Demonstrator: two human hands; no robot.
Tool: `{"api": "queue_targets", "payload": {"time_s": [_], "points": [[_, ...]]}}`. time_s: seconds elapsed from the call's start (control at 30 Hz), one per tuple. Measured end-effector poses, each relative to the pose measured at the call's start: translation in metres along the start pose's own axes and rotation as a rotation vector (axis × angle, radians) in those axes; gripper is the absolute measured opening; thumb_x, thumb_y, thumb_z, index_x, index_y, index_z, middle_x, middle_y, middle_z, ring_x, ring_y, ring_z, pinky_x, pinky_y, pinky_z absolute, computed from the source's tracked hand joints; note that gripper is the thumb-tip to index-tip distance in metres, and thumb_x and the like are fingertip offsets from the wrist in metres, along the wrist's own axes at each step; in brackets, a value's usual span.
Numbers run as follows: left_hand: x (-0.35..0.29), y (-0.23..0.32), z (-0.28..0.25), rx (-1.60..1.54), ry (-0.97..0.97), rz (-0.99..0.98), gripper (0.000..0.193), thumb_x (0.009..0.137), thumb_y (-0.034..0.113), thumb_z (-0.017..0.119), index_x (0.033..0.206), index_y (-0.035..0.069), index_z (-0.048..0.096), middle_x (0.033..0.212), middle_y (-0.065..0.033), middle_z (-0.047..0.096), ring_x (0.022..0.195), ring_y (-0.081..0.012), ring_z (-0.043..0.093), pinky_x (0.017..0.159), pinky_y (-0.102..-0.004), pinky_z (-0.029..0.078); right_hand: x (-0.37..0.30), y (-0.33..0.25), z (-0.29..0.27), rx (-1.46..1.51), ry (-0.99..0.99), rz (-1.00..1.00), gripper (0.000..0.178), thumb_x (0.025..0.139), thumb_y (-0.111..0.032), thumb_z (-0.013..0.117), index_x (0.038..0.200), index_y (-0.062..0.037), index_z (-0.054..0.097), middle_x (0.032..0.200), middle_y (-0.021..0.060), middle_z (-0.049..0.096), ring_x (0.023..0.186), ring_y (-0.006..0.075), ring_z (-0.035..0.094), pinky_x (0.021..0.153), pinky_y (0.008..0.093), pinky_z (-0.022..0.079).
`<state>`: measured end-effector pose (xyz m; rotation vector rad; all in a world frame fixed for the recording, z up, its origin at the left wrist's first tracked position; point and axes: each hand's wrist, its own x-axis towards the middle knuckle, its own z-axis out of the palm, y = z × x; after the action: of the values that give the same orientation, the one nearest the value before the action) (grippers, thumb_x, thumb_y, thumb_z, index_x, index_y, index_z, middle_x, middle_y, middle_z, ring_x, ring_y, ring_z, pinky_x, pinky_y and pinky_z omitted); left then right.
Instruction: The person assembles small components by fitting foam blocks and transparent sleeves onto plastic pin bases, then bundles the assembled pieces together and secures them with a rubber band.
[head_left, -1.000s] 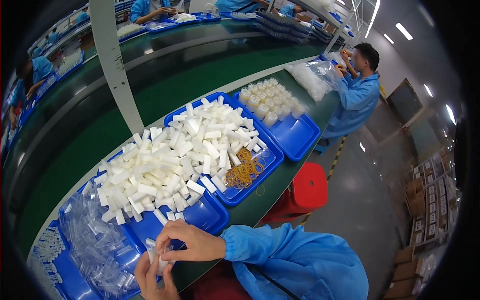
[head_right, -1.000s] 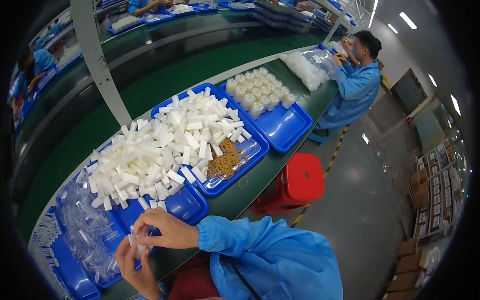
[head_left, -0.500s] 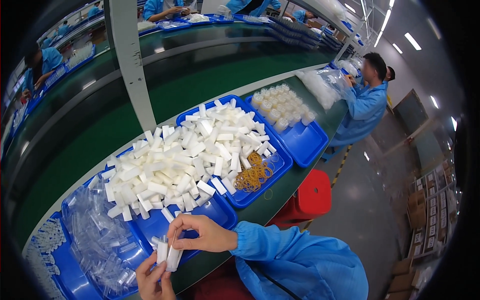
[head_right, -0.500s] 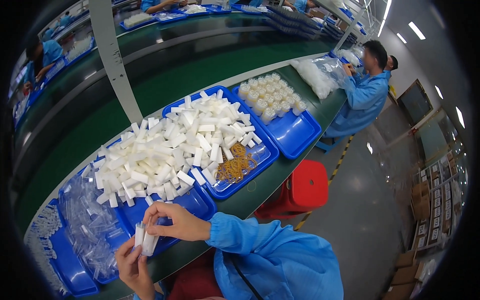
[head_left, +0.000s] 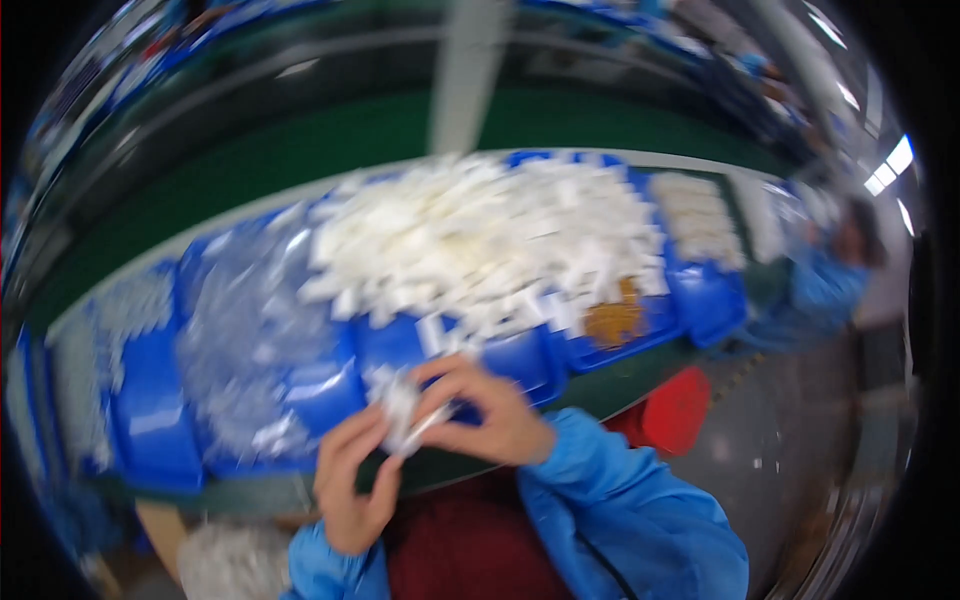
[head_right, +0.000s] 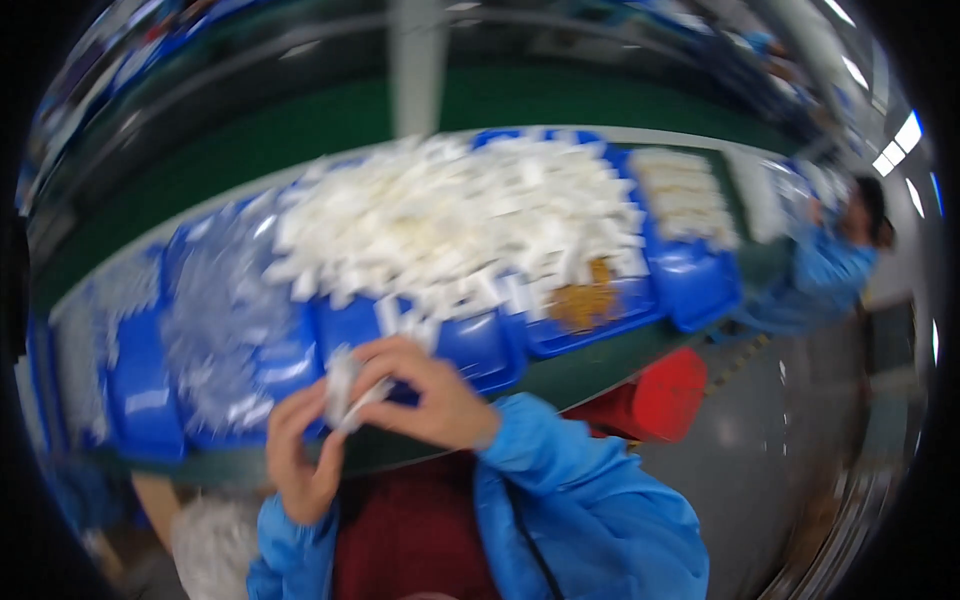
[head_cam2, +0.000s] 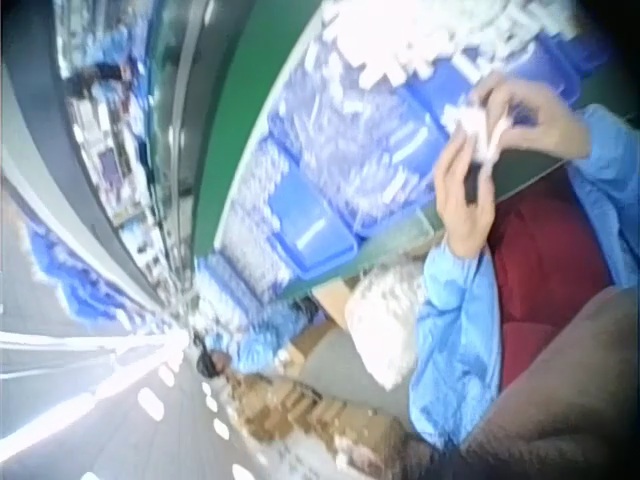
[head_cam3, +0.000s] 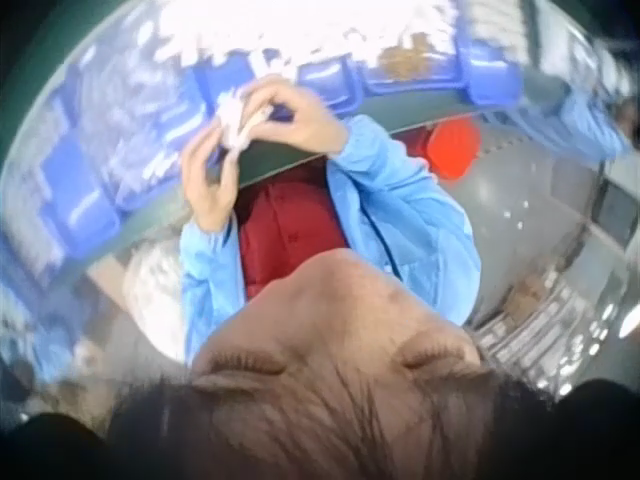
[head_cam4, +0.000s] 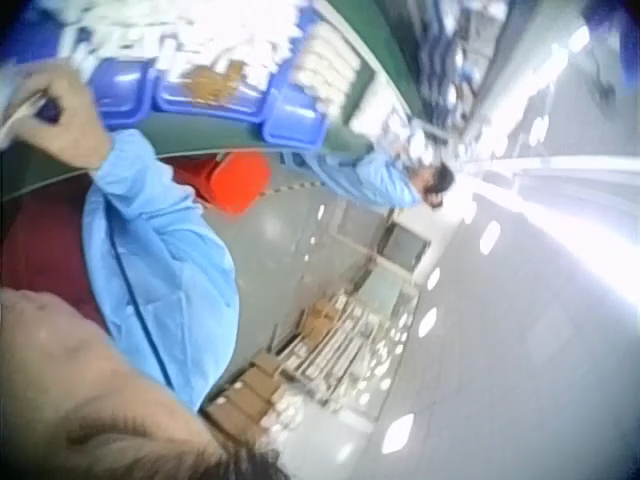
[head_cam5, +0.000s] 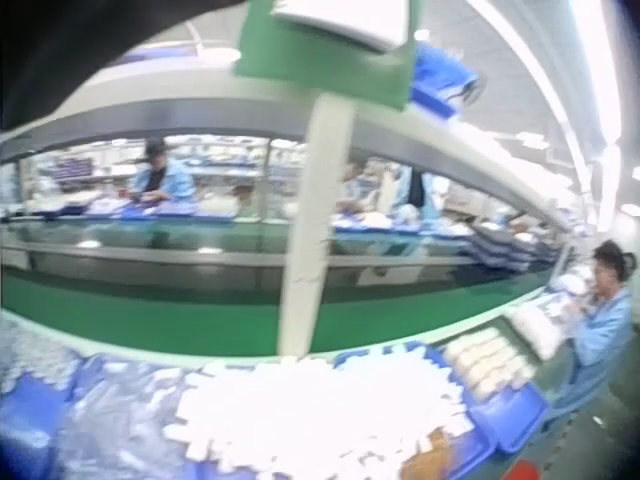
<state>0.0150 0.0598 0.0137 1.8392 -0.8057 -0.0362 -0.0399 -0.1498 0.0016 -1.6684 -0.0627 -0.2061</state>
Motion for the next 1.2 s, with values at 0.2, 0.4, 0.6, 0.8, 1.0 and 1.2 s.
{"api": "queue_targets", "payload": {"time_s": [0.2, 0.4, 0.6, 0.8, 1.0, 1.2], "points": [[0.007, -0.014, -0.015, -0.189, 0.028, -0.051, 0.042, 0.081, 0.003, 0.076, 0.121, 0.003, 0.063, 0.133, -0.0181, 0.055, 0.123, -0.0337, 0.055, 0.102, -0.0398, 0.045, 0.002, -0.002, 0.006, -0.017, -0.018, 0.01, 0.039, 0.077, -0.005, 0.082, 0.111, -0.007, 0.063, 0.128, 0.017, 0.058, 0.121, 0.0296, 0.058, 0.099, 0.0384, 0.047], [-0.014, -0.021, -0.026, -0.308, -0.02, -0.064, 0.035, 0.085, 0.005, 0.075, 0.119, 0.005, 0.065, 0.135, -0.0152, 0.052, 0.123, -0.0326, 0.055, 0.101, -0.0385, 0.048, 0.008, -0.007, 0.027, -0.195, -0.178, -0.091, 0.039, 0.075, -0.004, 0.082, 0.107, -0.0077, 0.061, 0.123, 0.0158, 0.063, 0.124, 0.0298, 0.055, 0.106, 0.0442, 0.041], [-0.029, -0.026, -0.053, -0.123, 0.245, -0.078, 0.033, 0.08, 0.001, 0.078, 0.112, 0.004, 0.07, 0.13, -0.0147, 0.058, 0.117, -0.029, 0.06, 0.097, -0.0364, 0.05, 0.036, -0.016, 0.046, -0.3, -0.125, -0.212, 0.036, 0.075, 0.0, 0.076, 0.108, -0.0063, 0.062, 0.119, 0.0128, 0.067, 0.124, 0.0328, 0.053, 0.106, 0.0434, 0.04], [-0.053, -0.045, -0.084, -0.235, 0.705, -0.033, 0.036, 0.085, -0.008, 0.071, 0.119, -0.001, 0.061, 0.138, -0.0192, 0.049, 0.123, -0.0295, 0.056, 0.101, -0.039, 0.052, 0.078, -0.006, 0.086, -0.721, -0.274, -0.415, 0.029, 0.077, -0.002, 0.074, 0.104, -0.0058, 0.066, 0.109, 0.0065, 0.068, 0.101, 0.0265, 0.06, 0.086, 0.0364, 0.044], [-0.07, -0.058, -0.081, -0.239, 0.76, -0.088, 0.037, 0.086, -0.009, 0.069, 0.121, -0.002, 0.058, 0.14, -0.0208, 0.045, 0.127, -0.0304, 0.053, 0.103, -0.0408, 0.052, 0.091, 0.013, 0.109, -1.156, -0.264, -0.493, 0.035, 0.075, -0.006, 0.076, 0.108, -0.0049, 0.066, 0.094, 0.0062, 0.065, 0.085, 0.0242, 0.058, 0.076, 0.0357, 0.042], [-0.063, -0.049, -0.072, -0.056, 0.689, -0.056, 0.033, 0.081, 0.001, 0.078, 0.113, 0.0, 0.068, 0.135, -0.0202, 0.053, 0.12, -0.0308, 0.058, 0.099, -0.0384, 0.05, 0.09, 0.007, 0.114, -1.249, -0.416, -0.456, 0.033, 0.074, -0.005, 0.073, 0.106, -0.0012, 0.066, 0.089, 0.0085, 0.063, 0.083, 0.0229, 0.061, 0.076, 0.0326, 0.046]]}}
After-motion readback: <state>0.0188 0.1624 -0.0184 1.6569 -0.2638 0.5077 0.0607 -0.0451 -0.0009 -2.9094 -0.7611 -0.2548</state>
